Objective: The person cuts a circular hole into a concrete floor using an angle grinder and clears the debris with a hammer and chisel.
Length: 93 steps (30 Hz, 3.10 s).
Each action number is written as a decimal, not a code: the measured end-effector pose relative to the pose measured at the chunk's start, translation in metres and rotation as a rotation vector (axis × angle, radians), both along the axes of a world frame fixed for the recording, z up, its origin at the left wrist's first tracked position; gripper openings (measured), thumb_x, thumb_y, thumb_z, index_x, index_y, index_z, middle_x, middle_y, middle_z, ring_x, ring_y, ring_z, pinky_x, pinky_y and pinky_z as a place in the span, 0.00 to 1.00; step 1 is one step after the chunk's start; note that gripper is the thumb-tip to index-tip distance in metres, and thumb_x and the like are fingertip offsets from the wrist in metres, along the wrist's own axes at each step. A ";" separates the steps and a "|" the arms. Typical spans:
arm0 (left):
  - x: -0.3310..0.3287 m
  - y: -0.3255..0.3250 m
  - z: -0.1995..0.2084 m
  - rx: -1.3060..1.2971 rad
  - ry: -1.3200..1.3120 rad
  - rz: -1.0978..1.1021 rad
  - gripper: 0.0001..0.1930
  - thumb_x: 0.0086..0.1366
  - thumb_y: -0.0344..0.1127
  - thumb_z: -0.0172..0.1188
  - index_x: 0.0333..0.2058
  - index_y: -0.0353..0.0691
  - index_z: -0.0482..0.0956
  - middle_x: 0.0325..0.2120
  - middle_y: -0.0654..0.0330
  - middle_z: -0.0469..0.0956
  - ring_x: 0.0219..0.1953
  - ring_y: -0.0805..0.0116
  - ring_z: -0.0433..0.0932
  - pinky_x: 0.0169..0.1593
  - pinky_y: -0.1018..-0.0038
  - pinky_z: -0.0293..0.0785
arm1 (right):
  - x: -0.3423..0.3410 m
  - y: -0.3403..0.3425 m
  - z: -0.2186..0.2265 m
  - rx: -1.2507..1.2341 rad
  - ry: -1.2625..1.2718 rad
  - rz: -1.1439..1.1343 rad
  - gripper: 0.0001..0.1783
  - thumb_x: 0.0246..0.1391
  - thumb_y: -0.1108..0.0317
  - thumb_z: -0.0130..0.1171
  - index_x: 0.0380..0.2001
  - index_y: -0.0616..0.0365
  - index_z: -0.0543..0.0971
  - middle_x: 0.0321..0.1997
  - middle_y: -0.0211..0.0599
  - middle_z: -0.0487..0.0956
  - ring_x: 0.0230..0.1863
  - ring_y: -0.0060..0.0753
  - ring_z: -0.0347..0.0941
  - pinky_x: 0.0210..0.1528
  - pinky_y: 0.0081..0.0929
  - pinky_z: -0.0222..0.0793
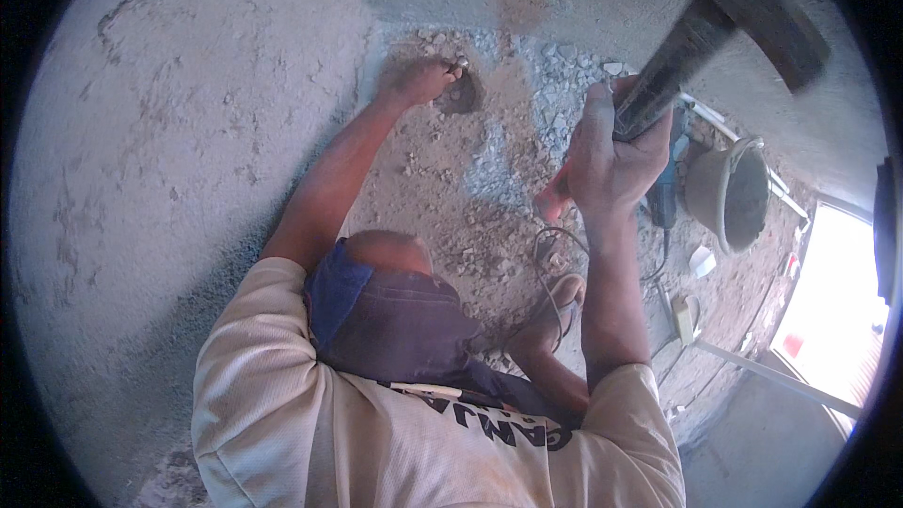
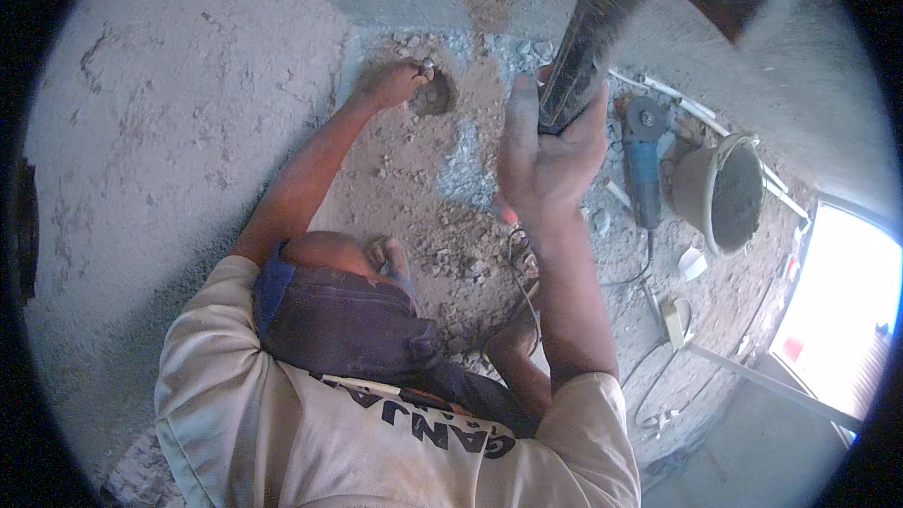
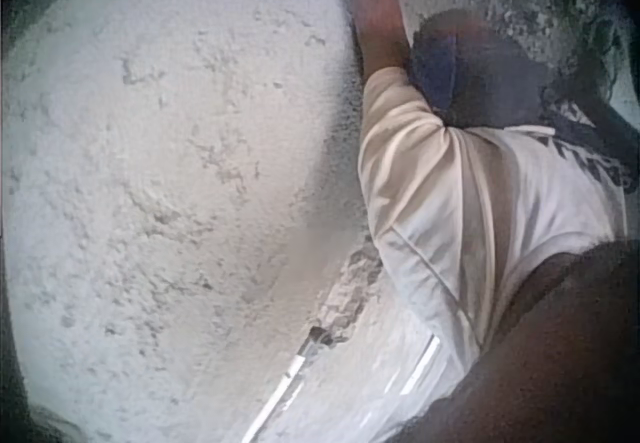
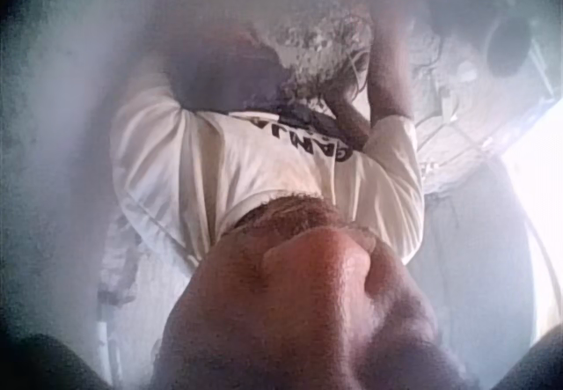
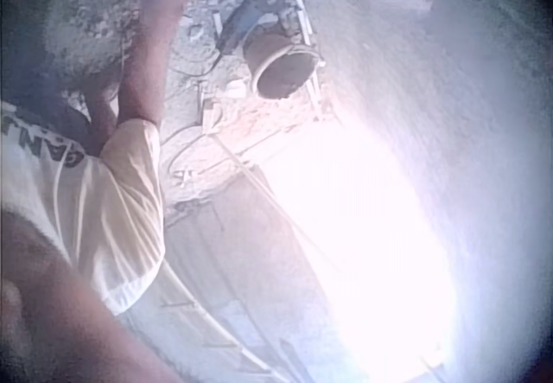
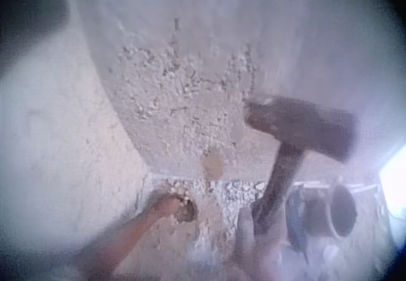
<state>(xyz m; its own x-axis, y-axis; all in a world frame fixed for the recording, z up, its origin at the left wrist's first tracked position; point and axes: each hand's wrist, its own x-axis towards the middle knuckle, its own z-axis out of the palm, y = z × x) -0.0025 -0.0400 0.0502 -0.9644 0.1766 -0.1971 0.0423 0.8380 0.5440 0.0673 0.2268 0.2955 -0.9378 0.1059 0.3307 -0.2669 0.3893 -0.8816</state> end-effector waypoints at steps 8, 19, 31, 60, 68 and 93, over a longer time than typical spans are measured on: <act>-0.012 0.002 0.002 0.007 -0.030 -0.056 0.15 0.67 0.42 0.51 0.45 0.40 0.78 0.47 0.50 0.77 0.50 0.48 0.74 0.53 0.58 0.69 | 0.024 -0.018 -0.120 0.468 -0.578 0.157 0.17 0.54 0.66 0.59 0.42 0.66 0.70 0.28 0.57 0.78 0.31 0.59 0.77 0.37 0.41 0.72; -0.007 -0.003 -0.022 0.118 0.048 -0.043 0.15 0.67 0.43 0.52 0.43 0.39 0.78 0.39 0.47 0.77 0.47 0.46 0.74 0.52 0.57 0.68 | -0.001 -0.014 0.015 -0.123 -0.014 -0.017 0.10 0.57 0.68 0.57 0.39 0.59 0.72 0.23 0.27 0.72 0.23 0.17 0.68 0.26 0.21 0.66; -0.003 0.014 -0.005 0.024 -0.023 0.048 0.11 0.65 0.38 0.53 0.38 0.38 0.78 0.36 0.48 0.77 0.44 0.50 0.75 0.49 0.60 0.69 | -0.006 0.001 -0.033 0.145 -0.351 0.181 0.15 0.53 0.64 0.59 0.37 0.65 0.72 0.25 0.52 0.76 0.28 0.46 0.76 0.35 0.37 0.71; -0.010 -0.001 -0.017 0.058 -0.023 -0.002 0.14 0.70 0.41 0.47 0.42 0.39 0.77 0.45 0.48 0.76 0.48 0.48 0.76 0.48 0.57 0.72 | 0.006 -0.035 -0.056 0.026 0.040 -0.102 0.10 0.54 0.72 0.57 0.38 0.63 0.71 0.23 0.33 0.78 0.25 0.30 0.75 0.29 0.29 0.72; 0.002 -0.012 -0.039 0.037 0.107 -0.049 0.16 0.65 0.41 0.51 0.47 0.38 0.74 0.47 0.46 0.75 0.50 0.47 0.74 0.53 0.57 0.68 | -0.004 -0.003 -0.048 0.277 -0.448 0.219 0.16 0.53 0.66 0.57 0.44 0.63 0.72 0.26 0.47 0.78 0.29 0.41 0.78 0.36 0.36 0.72; 0.002 -0.011 -0.018 0.188 0.019 0.047 0.18 0.67 0.44 0.51 0.45 0.35 0.77 0.46 0.44 0.77 0.50 0.45 0.74 0.55 0.59 0.68 | -0.022 -0.006 0.044 -0.028 0.147 0.012 0.07 0.54 0.71 0.56 0.34 0.64 0.72 0.20 0.33 0.74 0.19 0.19 0.71 0.20 0.19 0.67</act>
